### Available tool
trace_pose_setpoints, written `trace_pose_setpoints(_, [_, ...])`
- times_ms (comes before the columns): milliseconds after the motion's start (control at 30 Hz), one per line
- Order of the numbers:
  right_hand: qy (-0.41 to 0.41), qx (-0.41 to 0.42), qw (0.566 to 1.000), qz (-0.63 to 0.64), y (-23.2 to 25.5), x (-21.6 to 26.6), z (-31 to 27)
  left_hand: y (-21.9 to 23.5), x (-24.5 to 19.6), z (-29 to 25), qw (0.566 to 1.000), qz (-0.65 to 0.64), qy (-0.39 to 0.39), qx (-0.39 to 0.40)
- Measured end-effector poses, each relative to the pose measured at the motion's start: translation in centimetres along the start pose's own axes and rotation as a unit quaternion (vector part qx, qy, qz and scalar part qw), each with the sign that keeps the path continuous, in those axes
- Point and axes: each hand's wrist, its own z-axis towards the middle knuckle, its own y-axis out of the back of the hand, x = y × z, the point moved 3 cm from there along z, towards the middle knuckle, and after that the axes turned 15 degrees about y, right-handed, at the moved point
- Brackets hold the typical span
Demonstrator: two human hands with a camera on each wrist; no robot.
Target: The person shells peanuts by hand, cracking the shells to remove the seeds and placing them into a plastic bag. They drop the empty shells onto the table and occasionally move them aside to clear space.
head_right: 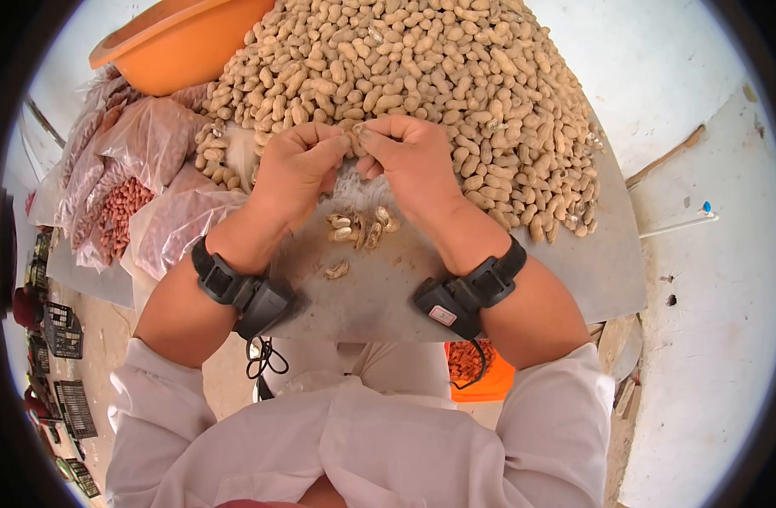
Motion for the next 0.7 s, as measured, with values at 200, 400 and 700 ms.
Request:
trace_pose_setpoints(200, [-0.024,-0.029,0.99,0.134,0.1,-0.6,0.0,0.0,-0.2,0.0,0.997,-0.072,0.003,0.032])
trace_pose_setpoints(400, [-0.01,-0.01,0.984,0.176,-0.2,-0.1,0.2,0.2,0.0,0.4,0.987,-0.127,0.002,0.099])
trace_pose_setpoints(700, [0.279,0.044,0.928,-0.244,-0.5,1.8,0.1,0.0,0.4,0.5,0.946,-0.258,0.137,0.144])
